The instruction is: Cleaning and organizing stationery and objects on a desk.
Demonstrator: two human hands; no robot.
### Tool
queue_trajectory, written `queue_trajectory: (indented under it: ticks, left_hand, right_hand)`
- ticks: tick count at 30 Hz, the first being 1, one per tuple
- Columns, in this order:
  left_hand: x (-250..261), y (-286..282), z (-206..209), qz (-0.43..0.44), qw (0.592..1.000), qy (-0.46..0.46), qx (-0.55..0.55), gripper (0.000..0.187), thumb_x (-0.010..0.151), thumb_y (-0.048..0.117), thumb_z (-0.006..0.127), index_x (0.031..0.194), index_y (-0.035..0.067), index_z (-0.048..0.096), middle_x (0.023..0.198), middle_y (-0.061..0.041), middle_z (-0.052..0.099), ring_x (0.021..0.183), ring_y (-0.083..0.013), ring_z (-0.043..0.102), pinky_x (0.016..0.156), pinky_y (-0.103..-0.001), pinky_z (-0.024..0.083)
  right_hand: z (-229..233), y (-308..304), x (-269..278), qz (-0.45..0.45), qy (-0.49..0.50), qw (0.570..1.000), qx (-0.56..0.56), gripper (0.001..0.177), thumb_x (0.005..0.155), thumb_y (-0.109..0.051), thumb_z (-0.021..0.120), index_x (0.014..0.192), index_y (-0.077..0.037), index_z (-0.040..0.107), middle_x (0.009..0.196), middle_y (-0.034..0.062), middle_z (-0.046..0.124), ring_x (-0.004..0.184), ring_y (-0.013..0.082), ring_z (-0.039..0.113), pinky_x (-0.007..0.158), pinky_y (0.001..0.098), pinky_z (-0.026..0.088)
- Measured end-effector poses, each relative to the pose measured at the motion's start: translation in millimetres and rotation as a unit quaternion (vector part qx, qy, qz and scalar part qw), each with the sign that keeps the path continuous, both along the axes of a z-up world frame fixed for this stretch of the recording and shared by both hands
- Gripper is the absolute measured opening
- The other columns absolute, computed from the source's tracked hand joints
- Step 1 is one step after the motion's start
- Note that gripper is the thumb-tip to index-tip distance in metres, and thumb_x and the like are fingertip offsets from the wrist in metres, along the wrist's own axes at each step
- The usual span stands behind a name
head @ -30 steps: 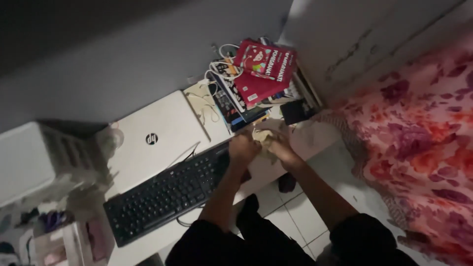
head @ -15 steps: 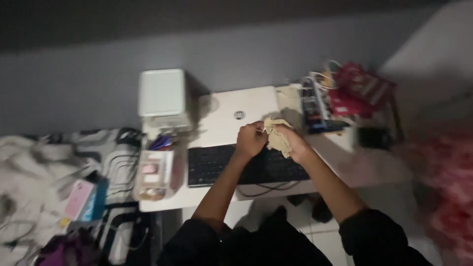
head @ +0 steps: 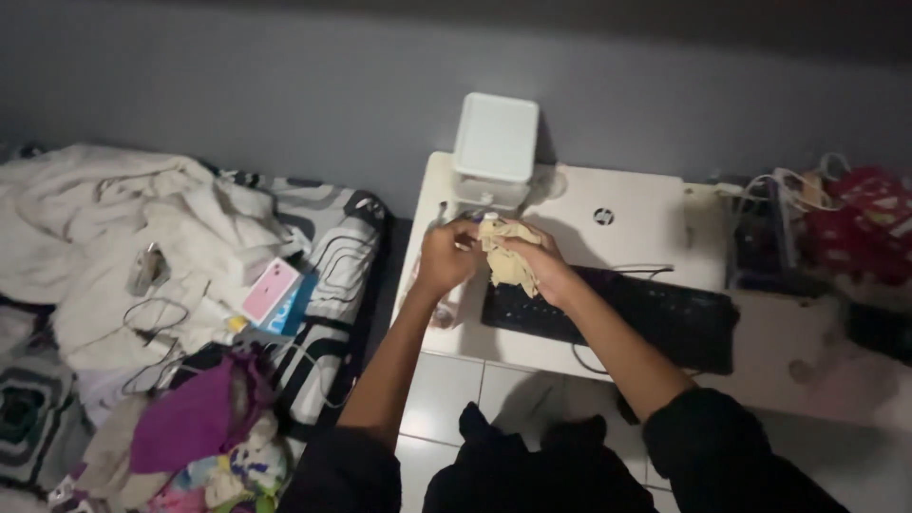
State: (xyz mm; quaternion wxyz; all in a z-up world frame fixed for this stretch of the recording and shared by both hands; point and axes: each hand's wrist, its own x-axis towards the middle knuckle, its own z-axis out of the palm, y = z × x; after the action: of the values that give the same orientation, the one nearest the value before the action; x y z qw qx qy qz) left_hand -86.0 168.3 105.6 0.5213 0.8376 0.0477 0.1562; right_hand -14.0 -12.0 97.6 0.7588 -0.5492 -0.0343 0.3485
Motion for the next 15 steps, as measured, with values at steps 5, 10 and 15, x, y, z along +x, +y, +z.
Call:
queue_trajectory:
  ticks: [5, 10, 15]
  left_hand:
    - [-28.3, 36.7, 11.6, 0.075, 0.997, 0.023, -0.004, 0.023, 0.083, 0.016, 0.077, 0.103, 0.005, 0.077, 0.085, -0.011, 0.078, 0.077, -0.0177, 0.078, 0.067, -0.031, 0.061]
    - [-47.2, 56.6, -5.5, 0.146, 0.989, 0.017, 0.028, 0.023, 0.084, 0.017, 0.080, 0.101, 0.002, 0.077, 0.083, -0.012, 0.078, 0.075, -0.0182, 0.078, 0.069, -0.031, 0.061]
    - [-69.4, 54.6, -10.0, 0.179, 0.984, -0.005, -0.015, 0.023, 0.082, 0.016, 0.079, 0.100, 0.002, 0.075, 0.082, -0.011, 0.077, 0.074, -0.0171, 0.078, 0.068, -0.030, 0.062]
  right_hand:
    - [3.6, 36.7, -17.5, 0.032, -0.028, 0.999, -0.011, 0.043, 0.090, -0.013, 0.071, 0.132, -0.005, 0.065, 0.108, 0.0066, 0.073, 0.091, 0.0166, 0.072, 0.075, 0.0340, 0.062]
    - [-4.3, 49.5, -26.9, 0.045, -0.037, 0.998, -0.034, 0.040, 0.089, -0.014, 0.072, 0.128, -0.005, 0.068, 0.107, 0.0057, 0.074, 0.090, 0.0155, 0.072, 0.076, 0.0323, 0.061]
    - [-13.7, 53.4, -31.5, 0.036, -0.034, 0.998, -0.036, 0.035, 0.088, -0.012, 0.073, 0.122, -0.005, 0.068, 0.105, 0.0042, 0.074, 0.092, 0.0150, 0.072, 0.078, 0.0311, 0.061]
